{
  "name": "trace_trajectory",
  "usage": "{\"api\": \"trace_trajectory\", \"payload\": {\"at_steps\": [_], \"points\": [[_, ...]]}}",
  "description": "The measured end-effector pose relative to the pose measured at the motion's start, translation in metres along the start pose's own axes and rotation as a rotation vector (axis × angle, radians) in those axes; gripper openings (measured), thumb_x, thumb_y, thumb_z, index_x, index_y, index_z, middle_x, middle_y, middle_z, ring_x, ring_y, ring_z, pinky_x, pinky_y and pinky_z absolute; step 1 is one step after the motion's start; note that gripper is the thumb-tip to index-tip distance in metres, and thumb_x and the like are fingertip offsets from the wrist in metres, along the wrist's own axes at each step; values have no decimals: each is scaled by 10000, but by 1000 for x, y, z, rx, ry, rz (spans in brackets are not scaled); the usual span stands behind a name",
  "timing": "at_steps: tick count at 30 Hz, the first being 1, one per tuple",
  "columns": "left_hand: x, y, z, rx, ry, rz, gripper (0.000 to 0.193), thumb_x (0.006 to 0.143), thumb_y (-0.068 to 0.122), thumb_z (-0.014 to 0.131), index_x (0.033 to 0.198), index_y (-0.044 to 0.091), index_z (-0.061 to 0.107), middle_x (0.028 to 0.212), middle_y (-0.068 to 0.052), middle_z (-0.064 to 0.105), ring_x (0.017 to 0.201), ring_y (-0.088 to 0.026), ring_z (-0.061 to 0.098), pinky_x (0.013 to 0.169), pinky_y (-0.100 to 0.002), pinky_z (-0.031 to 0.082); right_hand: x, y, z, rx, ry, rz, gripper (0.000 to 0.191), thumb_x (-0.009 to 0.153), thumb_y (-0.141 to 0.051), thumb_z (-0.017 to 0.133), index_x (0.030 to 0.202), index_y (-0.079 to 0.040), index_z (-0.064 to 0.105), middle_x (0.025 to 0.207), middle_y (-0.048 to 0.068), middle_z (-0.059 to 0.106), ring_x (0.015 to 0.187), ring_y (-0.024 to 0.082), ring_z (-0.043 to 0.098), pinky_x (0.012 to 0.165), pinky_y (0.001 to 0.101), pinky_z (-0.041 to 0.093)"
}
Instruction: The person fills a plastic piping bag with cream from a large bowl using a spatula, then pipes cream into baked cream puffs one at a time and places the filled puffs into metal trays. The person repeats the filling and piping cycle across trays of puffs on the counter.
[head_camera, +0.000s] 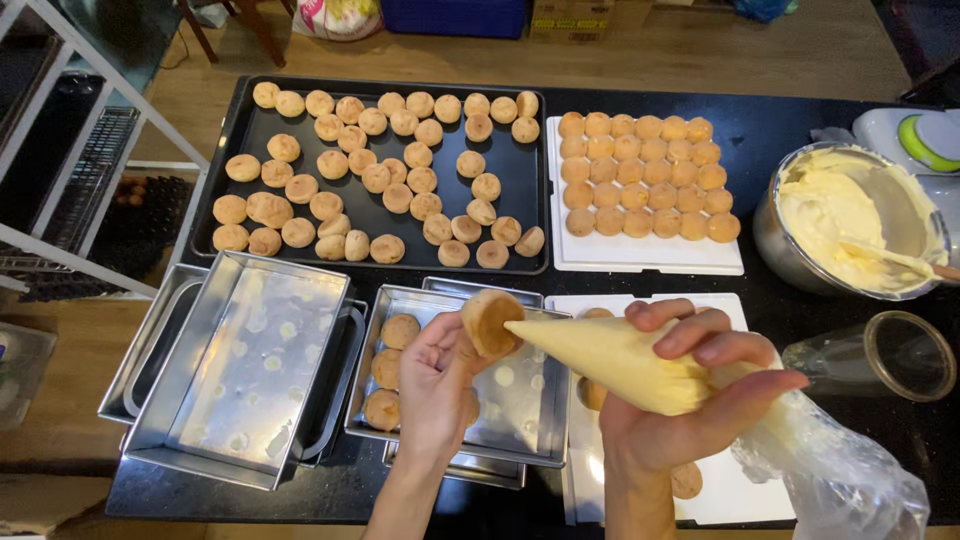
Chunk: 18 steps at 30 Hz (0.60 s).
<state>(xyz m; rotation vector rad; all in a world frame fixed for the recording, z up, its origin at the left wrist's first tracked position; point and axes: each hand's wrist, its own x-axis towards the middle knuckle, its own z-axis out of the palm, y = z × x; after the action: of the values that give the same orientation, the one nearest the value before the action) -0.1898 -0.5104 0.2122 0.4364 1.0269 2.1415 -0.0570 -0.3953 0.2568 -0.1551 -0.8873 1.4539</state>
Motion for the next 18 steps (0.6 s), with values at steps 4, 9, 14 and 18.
{"api": "trace_trajectory", "payload": {"at_steps": [4,9,14,18], "points": [[-5,4,1,131,-5,35,261,1009,74,627,1212,-90,636,1150,-163,750,1048,-205,743,998,-386,596,-2,0,8,-53,-34,-11,552,1137,-583,303,933,-103,487,754,93,540,758,294,595,795,445,512],[-8,6,5,136,23,1,287,1003,92,605,1229,-83,636,1150,-162,752,1024,-194,745,972,-367,598,-1,1,14,-32,-14,-7,616,1165,-577,374,759,-117,423,621,59,469,617,244,516,688,409,477],[-10,4,8,88,28,-10,318,1007,94,604,1264,-91,620,1179,-175,744,1034,-199,738,989,-375,598,2,-2,15,-67,9,16,666,1144,-580,425,650,-137,364,555,46,427,558,219,476,677,403,480],[-11,2,9,96,18,10,364,992,97,611,1309,-80,589,1226,-180,727,1069,-201,724,998,-380,588,2,-4,12,-40,63,41,663,1157,-567,428,654,-140,364,539,35,419,541,200,459,660,386,465]]}}
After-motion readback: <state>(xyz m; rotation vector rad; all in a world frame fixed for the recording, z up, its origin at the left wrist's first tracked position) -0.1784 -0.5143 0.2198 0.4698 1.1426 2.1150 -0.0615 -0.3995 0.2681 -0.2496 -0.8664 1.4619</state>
